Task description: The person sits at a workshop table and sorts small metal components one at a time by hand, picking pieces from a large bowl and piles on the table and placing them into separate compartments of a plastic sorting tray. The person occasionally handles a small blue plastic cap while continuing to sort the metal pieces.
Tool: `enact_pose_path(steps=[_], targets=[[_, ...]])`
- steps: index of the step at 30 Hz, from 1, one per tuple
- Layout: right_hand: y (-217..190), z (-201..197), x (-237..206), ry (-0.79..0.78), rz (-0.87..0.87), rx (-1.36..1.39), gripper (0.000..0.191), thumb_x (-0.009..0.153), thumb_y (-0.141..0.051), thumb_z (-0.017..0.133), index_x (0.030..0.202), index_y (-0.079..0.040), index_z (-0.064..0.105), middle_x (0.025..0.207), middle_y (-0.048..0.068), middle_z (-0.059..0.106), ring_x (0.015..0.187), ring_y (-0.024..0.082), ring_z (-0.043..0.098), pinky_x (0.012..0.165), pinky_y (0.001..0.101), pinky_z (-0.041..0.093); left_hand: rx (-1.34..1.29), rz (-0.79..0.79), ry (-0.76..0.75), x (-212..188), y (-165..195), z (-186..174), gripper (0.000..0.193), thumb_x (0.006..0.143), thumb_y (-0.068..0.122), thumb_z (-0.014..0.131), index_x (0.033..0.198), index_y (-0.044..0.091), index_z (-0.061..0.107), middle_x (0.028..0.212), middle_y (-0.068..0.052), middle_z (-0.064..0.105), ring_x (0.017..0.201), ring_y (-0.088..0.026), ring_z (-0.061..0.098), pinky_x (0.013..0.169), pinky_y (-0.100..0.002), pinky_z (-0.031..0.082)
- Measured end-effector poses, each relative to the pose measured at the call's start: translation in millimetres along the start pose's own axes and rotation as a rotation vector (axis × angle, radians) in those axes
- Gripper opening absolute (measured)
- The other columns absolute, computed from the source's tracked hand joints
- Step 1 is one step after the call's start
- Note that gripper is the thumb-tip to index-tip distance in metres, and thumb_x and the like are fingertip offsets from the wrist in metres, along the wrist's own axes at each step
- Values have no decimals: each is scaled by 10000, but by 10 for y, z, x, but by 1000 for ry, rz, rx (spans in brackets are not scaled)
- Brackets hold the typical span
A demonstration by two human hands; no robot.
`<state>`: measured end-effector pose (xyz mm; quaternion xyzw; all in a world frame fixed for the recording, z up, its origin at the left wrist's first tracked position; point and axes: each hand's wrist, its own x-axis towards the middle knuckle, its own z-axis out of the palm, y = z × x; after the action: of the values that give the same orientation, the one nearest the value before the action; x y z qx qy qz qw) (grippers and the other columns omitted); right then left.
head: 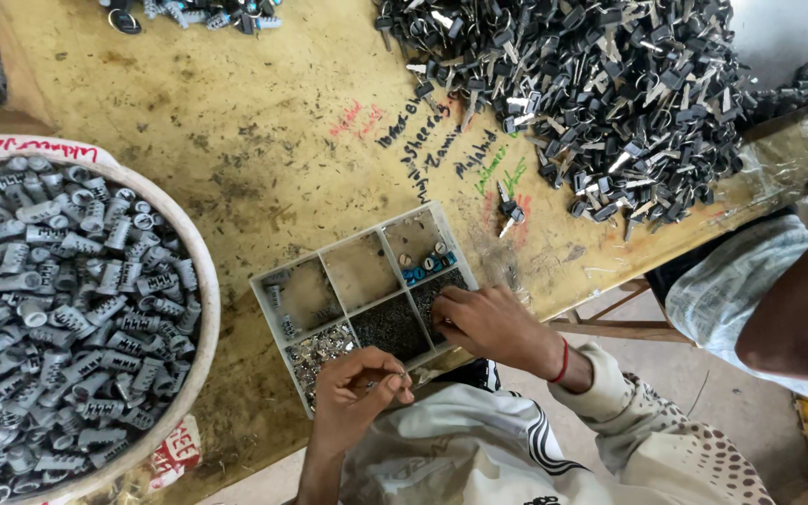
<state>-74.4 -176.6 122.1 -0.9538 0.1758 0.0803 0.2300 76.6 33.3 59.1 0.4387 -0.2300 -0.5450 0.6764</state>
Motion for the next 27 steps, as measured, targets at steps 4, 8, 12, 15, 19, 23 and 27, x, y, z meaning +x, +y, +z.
enact_pose_path(steps=[4,8,12,15,19,23,27], targets=[[-18,-15,-1,22,44,27,192,904,-284,666,962,-101,660,917,100,668,758,360,675,642,497,520,36,33,-10,6,-4,9,76,933,-18,711,993,-65,713,878,-143,751,763,-180,759,679,-318,645],[-52,-7,-1,47,46,52,161,875,-241,663,952,-101,643,925,104,657,755,369,674,646,507,524,-46,55,-26,14,-13,15,72,944,-40,699,1011,-68,702,892,-142,746,776,-178,750,686,-318,641],[-55,-32,-12,86,72,46,149,841,-182,669,942,-80,628,939,127,639,748,388,664,648,516,513,-35,80,-25,5,7,29,62,952,-49,693,1011,-67,696,894,-138,740,779,-178,750,682,-315,641],[-61,-93,-42,231,35,203,128,861,-144,687,939,-68,619,924,129,636,712,351,664,620,447,525,11,106,10,-8,45,72,65,958,-33,688,1015,-61,699,890,-128,736,765,-172,747,674,-310,640],[-214,-103,-102,246,-31,913,75,980,-50,694,1034,-32,645,877,125,636,748,284,603,642,347,510,306,35,153,-18,71,217,98,950,30,677,1016,-28,722,831,-88,771,707,-140,761,623,-301,656],[-529,73,-109,338,-135,827,157,941,-66,723,1058,-22,628,870,104,616,660,200,613,588,317,483,103,21,312,-23,66,367,128,978,49,632,1065,-27,687,876,-69,734,742,-120,708,661,-303,628],[-605,121,-96,290,-36,745,170,893,-83,724,1028,-23,639,807,81,595,605,164,641,549,306,490,-78,41,294,-44,99,359,119,1035,48,615,1100,-37,668,947,-66,706,860,-116,674,794,-288,607]])
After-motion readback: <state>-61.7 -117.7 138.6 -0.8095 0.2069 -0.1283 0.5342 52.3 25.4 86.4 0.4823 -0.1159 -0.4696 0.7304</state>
